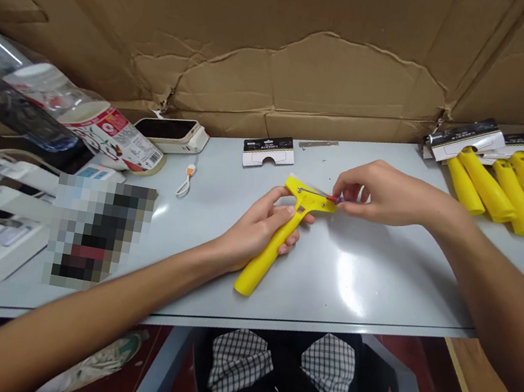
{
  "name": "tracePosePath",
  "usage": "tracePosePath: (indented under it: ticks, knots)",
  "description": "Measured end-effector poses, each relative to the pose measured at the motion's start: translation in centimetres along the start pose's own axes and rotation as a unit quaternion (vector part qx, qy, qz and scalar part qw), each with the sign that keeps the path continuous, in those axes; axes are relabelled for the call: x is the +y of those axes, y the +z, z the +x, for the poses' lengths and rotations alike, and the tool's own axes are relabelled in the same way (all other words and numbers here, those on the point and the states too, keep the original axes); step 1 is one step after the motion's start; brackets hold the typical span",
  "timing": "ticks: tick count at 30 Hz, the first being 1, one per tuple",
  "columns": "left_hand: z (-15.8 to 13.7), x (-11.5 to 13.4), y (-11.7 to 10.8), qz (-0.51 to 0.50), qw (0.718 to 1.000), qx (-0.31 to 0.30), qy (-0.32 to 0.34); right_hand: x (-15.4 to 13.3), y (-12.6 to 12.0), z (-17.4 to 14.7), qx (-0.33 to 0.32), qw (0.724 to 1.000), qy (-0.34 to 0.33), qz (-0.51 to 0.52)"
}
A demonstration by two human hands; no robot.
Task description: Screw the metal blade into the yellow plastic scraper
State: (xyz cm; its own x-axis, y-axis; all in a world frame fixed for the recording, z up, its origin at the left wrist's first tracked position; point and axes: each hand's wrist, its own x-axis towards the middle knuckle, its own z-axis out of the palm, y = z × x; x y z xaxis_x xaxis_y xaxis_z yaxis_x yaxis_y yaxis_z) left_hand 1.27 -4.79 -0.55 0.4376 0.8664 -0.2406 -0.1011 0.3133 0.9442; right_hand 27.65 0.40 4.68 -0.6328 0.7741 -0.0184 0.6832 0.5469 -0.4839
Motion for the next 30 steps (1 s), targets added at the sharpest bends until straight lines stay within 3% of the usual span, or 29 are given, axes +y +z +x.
tracePosePath:
  ticks: [22,30]
  knots:
    - [-0.1,-0.1,0.1,0.014,1.000,0.004,0.010,-0.3,-0.3,0.0,-0.016,0.998,0.006,-0.053]
    - [-0.2,-0.2,0.2,0.044,0.999,0.020,0.012,-1.1,-0.3,-0.5,0.025,0.995,0.011,-0.101]
